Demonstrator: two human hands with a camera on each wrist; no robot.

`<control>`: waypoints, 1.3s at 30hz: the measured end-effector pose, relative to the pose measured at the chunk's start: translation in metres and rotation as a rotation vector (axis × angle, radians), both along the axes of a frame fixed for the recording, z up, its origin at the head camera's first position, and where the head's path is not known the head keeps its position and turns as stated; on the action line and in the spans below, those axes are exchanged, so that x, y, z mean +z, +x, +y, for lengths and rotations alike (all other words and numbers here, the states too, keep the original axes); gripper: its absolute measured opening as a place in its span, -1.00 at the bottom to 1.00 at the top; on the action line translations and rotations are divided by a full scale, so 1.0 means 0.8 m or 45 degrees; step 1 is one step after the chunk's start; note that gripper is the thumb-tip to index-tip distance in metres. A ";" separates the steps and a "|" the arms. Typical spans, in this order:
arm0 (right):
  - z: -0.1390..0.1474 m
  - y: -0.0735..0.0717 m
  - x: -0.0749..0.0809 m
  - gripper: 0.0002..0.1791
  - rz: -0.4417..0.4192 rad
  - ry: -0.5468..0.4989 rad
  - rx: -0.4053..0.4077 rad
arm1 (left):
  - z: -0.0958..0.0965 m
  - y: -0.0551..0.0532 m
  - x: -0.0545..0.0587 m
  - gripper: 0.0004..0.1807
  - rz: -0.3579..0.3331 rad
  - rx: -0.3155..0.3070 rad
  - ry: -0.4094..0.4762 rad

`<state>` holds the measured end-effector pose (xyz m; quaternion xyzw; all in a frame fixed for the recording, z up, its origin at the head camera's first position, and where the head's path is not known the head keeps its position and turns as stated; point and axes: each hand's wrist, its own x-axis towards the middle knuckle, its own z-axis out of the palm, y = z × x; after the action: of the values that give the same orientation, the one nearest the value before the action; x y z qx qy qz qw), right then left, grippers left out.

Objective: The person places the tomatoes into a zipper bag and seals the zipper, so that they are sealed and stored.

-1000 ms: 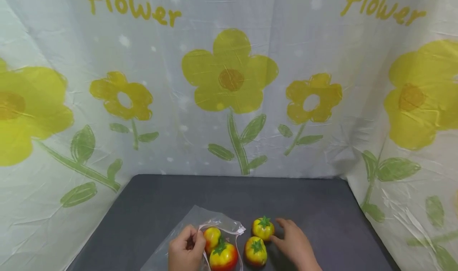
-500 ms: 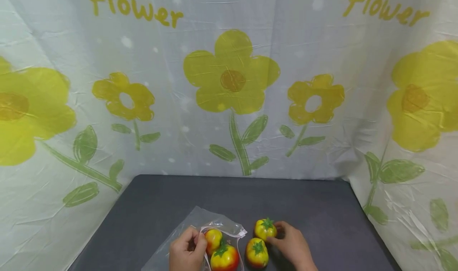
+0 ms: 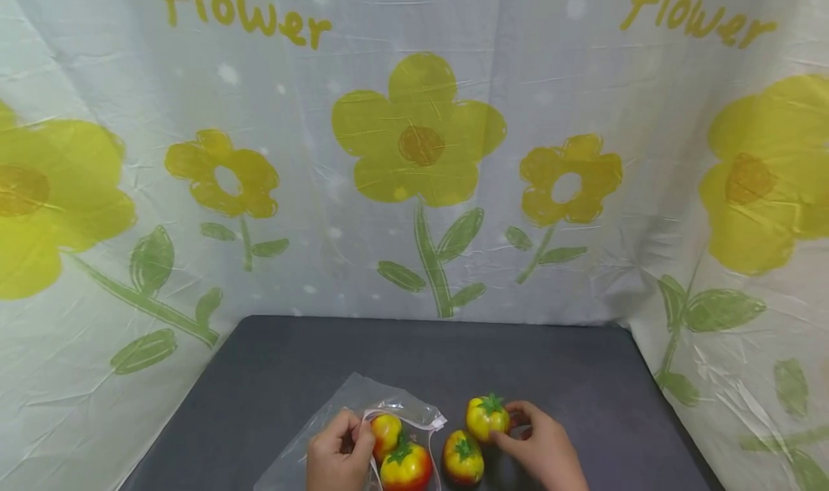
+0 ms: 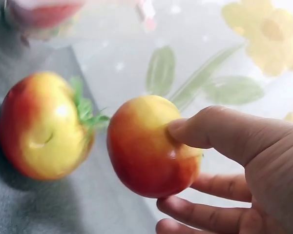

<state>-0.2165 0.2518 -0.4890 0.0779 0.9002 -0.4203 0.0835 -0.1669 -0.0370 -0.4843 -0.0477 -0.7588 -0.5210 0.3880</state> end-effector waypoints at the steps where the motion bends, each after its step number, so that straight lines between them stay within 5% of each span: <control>1: 0.000 0.003 0.003 -0.23 -0.002 -0.006 0.002 | 0.000 0.000 0.000 -0.53 0.010 -0.001 -0.001; 6: 0.002 0.022 0.016 -0.37 0.028 -0.067 0.042 | 0.001 -0.002 0.000 -0.54 0.027 -0.002 -0.001; 13: -0.004 0.049 0.026 -0.41 0.017 -0.220 0.242 | 0.002 0.000 0.001 -0.54 -0.012 0.009 0.010; 16: -0.005 0.049 0.010 -0.43 -0.025 -0.291 0.360 | 0.003 0.001 0.002 -0.54 -0.013 0.017 0.009; 21: 0.012 0.028 -0.050 -0.51 -0.050 -0.301 0.677 | 0.005 0.001 0.006 -0.56 -0.064 0.025 0.023; 23: 0.009 0.026 -0.056 -0.52 -0.054 -0.281 0.744 | 0.005 0.001 0.006 -0.56 -0.074 0.026 0.028; 29: -0.029 0.045 -0.014 -0.54 -0.112 -0.243 0.678 | 0.005 -0.005 -0.004 -0.54 0.084 -0.011 -0.005; 35: -0.026 0.033 -0.056 -0.48 -0.055 -0.058 0.633 | 0.004 -0.012 -0.016 -0.54 0.219 -0.043 -0.037; 39: -0.049 0.047 -0.031 -0.40 -0.005 -0.087 0.533 | 0.005 -0.012 -0.015 -0.55 0.219 -0.085 -0.026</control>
<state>-0.1792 0.2128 -0.5137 -0.1131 0.8817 -0.4240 0.1733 -0.1761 -0.0332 -0.4961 -0.1213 -0.7260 -0.5198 0.4337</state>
